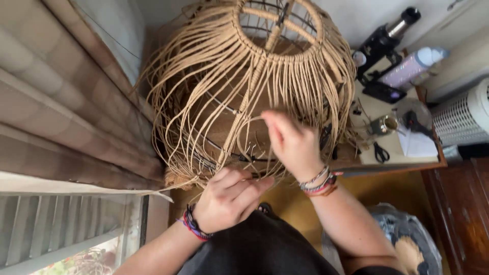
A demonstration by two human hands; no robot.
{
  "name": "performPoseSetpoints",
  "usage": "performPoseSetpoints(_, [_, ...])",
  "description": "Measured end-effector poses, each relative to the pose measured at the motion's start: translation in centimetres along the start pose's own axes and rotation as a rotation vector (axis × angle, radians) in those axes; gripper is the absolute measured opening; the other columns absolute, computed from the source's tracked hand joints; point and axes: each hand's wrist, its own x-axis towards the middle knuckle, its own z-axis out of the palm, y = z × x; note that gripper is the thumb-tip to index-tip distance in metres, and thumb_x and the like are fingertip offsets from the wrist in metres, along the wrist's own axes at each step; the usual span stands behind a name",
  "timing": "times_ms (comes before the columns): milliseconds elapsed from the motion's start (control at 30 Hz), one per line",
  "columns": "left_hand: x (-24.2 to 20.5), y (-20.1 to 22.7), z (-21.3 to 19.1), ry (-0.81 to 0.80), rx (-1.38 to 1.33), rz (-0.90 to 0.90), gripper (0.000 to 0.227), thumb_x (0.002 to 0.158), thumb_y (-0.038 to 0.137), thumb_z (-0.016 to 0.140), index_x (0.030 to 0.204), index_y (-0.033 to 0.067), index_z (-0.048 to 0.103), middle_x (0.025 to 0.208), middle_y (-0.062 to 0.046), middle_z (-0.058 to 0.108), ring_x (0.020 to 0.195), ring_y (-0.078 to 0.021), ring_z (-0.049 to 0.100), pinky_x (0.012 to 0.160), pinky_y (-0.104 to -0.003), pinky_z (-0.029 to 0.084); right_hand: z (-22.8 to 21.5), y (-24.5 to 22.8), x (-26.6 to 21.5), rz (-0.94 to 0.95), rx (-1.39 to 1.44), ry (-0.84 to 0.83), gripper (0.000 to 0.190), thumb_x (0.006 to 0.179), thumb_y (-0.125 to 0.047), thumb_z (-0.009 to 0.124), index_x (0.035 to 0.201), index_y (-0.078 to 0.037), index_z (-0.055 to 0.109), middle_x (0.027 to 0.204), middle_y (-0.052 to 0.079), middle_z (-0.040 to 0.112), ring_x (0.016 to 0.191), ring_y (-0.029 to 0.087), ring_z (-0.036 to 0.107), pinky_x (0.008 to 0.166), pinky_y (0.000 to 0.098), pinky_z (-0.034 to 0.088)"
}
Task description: Weaving wicker strands around a metal frame to create a decorative structure
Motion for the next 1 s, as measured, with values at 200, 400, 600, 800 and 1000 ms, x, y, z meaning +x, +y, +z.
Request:
performPoseSetpoints(200, [1.0, 0.4, -0.3, -0.069, -0.068, 0.024, 0.020, 0.104, 0.012, 0.053, 0.116, 0.0076, 0.068, 0.085, -0.005, 0.062, 0.089, -0.0234, 0.060, 0.080, -0.036, 0.046, -2.6, 0.4, 0.5, 0.060, -0.219, 0.082, 0.007, 0.103, -0.004, 0.060, 0.106, -0.008, 0.065, 0.094, 0.002, 0.076, 0.060, 0.015, 0.069, 0.049, 0.0275, 0.051])
performPoseSetpoints(400, [1.4, -0.1, 0.7, -0.078, 0.154, -0.348, 0.046, 0.100, 0.052, 0.051, 0.113, 0.0116, 0.068, 0.097, -0.010, 0.048, 0.083, -0.0303, 0.047, 0.071, -0.045, 0.040, -2.8, 0.0, 1.4, 0.180, -0.274, -0.203, 0.010, 0.102, -0.010, 0.059, 0.103, -0.011, 0.069, 0.067, 0.001, 0.069, 0.048, 0.015, 0.065, 0.042, 0.0293, 0.053])
performPoseSetpoints(600, [4.5, 3.0, -0.3, -0.116, 0.034, -0.168, 0.022, 0.100, 0.029, 0.066, 0.094, 0.0083, 0.073, 0.087, -0.007, 0.065, 0.074, -0.0253, 0.060, 0.065, -0.040, 0.046, -4.5, 0.7, 3.4, 0.262, -0.213, -0.537, 0.021, 0.099, -0.011, 0.053, 0.100, -0.016, 0.073, 0.070, -0.001, 0.074, 0.050, 0.020, 0.069, 0.051, 0.0387, 0.059])
performPoseSetpoints(800, [4.9, 5.2, -0.2, 0.089, -0.031, 0.075, 0.020, 0.098, 0.024, 0.081, 0.087, 0.0111, 0.070, 0.099, -0.008, 0.064, 0.072, -0.0212, 0.061, 0.057, -0.032, 0.045, -3.5, -0.8, 2.8, 0.280, -0.362, -0.519, 0.018, 0.099, -0.002, 0.048, 0.084, -0.010, 0.055, 0.067, 0.004, 0.063, 0.050, 0.016, 0.064, 0.039, 0.0315, 0.049])
performPoseSetpoints(1000, [3.5, 1.1, 5.9, -0.251, 0.450, -0.387, 0.037, 0.088, 0.014, 0.063, 0.122, 0.0000, 0.068, 0.107, -0.011, 0.064, 0.085, -0.0241, 0.072, 0.057, -0.030, 0.059, -4.5, 0.3, 3.3, 0.231, -0.197, -0.517, 0.016, 0.094, -0.006, 0.056, 0.094, -0.006, 0.072, 0.076, 0.013, 0.075, 0.070, 0.036, 0.073, 0.061, 0.0434, 0.059])
